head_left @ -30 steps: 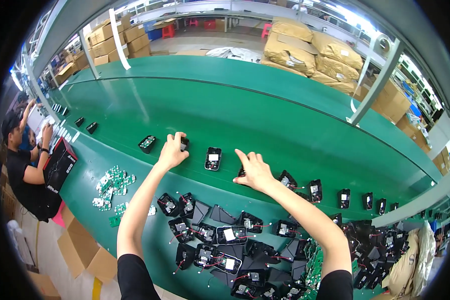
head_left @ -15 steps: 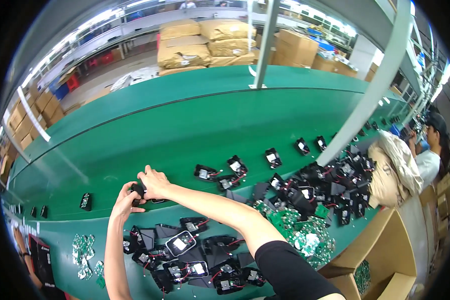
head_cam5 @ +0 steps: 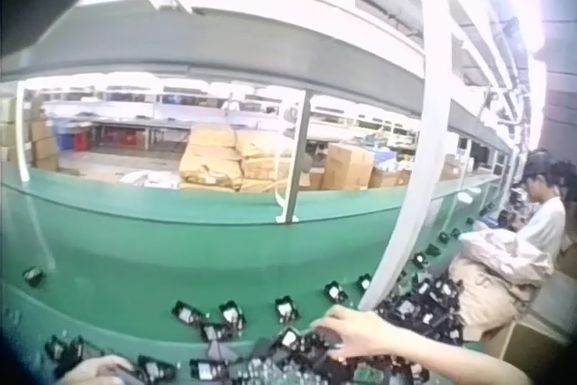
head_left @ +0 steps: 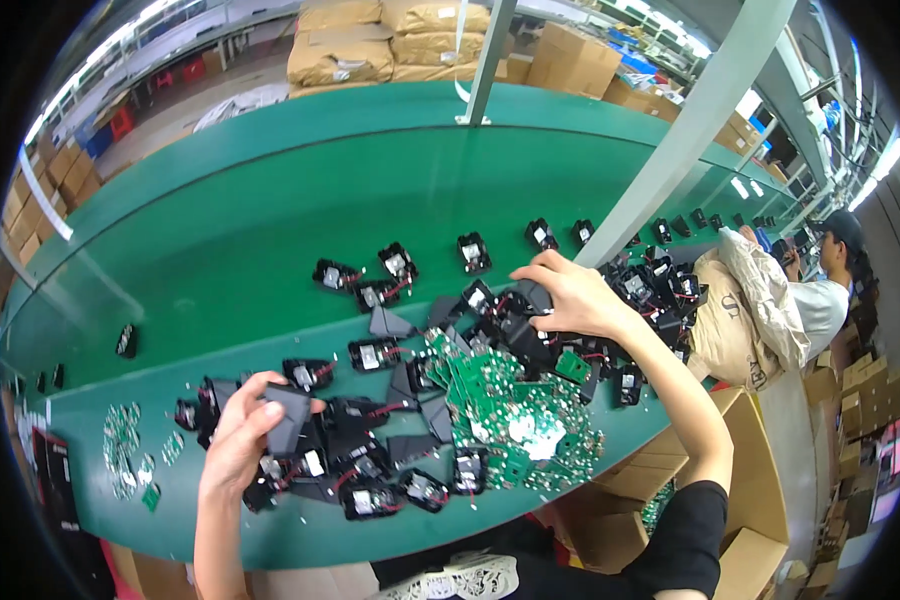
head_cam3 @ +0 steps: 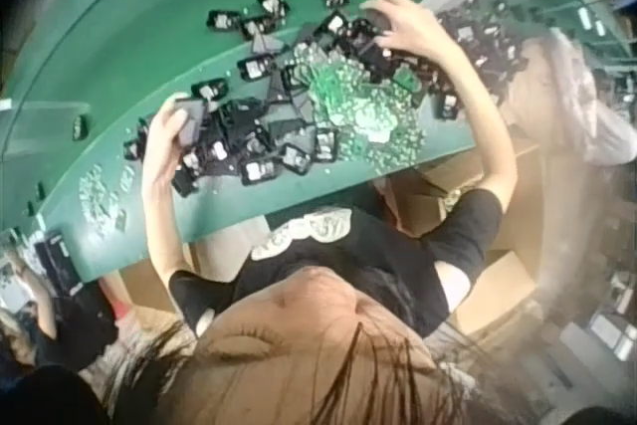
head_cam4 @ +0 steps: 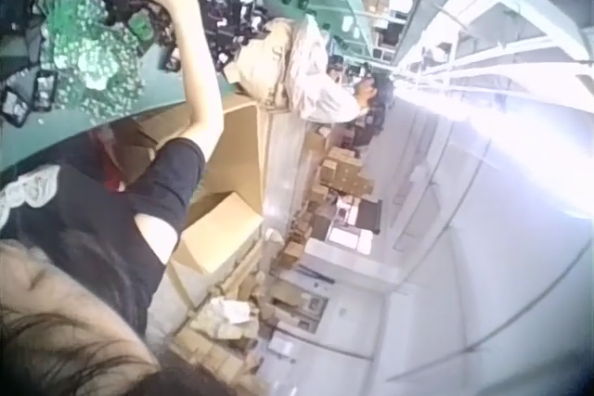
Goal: The person assembles electronic circuit boards into black plastic housings by hand, creating assembled components.
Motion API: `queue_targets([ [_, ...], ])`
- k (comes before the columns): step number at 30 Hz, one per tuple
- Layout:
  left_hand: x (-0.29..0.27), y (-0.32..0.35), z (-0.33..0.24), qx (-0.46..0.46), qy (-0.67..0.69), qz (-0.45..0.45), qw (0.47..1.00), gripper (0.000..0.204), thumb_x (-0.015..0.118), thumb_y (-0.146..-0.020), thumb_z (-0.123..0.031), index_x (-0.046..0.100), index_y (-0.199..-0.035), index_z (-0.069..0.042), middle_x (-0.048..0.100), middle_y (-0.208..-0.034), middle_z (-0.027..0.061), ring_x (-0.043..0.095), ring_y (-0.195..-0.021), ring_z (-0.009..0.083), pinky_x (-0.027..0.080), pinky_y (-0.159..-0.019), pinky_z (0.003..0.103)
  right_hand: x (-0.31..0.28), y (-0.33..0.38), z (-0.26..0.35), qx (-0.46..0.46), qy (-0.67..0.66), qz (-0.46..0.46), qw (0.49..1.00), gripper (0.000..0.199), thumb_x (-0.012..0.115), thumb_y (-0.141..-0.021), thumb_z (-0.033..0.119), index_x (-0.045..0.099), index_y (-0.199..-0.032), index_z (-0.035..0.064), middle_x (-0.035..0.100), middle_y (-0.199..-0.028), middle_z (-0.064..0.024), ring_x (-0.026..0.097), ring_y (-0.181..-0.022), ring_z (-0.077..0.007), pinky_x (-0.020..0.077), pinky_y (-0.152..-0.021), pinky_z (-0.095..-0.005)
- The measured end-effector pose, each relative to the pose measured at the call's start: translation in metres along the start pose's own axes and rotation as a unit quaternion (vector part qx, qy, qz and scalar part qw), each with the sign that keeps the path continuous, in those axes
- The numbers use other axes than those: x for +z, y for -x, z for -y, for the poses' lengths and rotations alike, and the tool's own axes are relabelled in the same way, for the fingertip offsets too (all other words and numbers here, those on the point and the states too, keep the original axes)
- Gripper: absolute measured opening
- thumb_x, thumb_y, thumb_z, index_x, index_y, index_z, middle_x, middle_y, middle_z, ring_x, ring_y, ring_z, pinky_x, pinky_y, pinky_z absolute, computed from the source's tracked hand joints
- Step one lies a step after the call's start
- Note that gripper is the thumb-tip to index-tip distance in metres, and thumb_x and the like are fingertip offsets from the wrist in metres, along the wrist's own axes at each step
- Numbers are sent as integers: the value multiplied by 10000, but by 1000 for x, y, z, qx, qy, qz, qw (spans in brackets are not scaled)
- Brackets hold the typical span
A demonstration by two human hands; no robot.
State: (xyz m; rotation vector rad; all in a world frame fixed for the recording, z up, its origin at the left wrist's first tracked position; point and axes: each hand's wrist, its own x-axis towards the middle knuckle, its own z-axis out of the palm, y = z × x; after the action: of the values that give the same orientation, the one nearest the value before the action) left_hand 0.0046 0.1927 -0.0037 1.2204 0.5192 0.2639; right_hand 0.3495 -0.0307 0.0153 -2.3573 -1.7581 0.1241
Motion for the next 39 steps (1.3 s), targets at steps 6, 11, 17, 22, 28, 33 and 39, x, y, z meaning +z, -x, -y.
queue_targets([
  [6,63,7,30,-90,84,24,992,436,617,-822,-216,358,-1150,-91,585,-1042,162,622,-726,162,532,-458,274,27,27,-33,-35,63,-31,997,508,682,-683,355,554,-1109,110,528,-1061,-80,517,-962,-243,492,-763,-372],
  [11,69,34,45,-116,188,86,972,695,667,-760,-111,276,-1330,-36,505,-1118,141,636,-785,225,592,-568,356,9,44,-15,-83,98,-134,983,459,671,-688,274,565,-1093,84,537,-1086,-80,501,-949,-266,479,-786,-365],
  [17,94,42,79,-240,452,123,850,669,456,-830,-541,409,-1220,0,510,-884,97,539,-594,194,536,-403,303,29,55,68,-181,14,-85,980,369,672,-644,89,600,-1006,107,555,-915,-7,513,-807,-194,500,-535,-275],
  [22,105,41,89,-251,491,61,832,503,460,-886,-462,474,-1167,-45,564,-989,147,533,-603,140,403,-379,189,65,14,71,-227,103,-1,968,514,669,-648,93,502,-1130,39,526,-976,-55,511,-872,-219,504,-547,-287],
  [28,87,44,99,-187,589,23,786,479,557,-863,-224,388,-1263,-21,454,-1206,215,540,-1013,399,601,-620,360,51,8,53,-168,-93,70,979,254,679,-653,52,620,-899,30,569,-868,-99,590,-793,-279,495,-707,-356],
  [33,88,38,92,-158,468,59,868,587,515,-871,-377,331,-1324,-51,493,-1124,172,597,-897,300,572,-513,295,9,9,52,-34,-219,113,968,146,659,-683,-22,645,-827,-5,577,-789,-78,580,-678,-131,500,-578,-261],
  [39,108,38,88,-218,426,-37,877,510,461,-886,-446,433,-1244,-84,547,-1003,96,493,-626,131,373,-418,185,3,29,108,22,-490,40,871,132,654,-772,22,641,-902,4,552,-880,-42,558,-759,-83,497,-521,-181],
])
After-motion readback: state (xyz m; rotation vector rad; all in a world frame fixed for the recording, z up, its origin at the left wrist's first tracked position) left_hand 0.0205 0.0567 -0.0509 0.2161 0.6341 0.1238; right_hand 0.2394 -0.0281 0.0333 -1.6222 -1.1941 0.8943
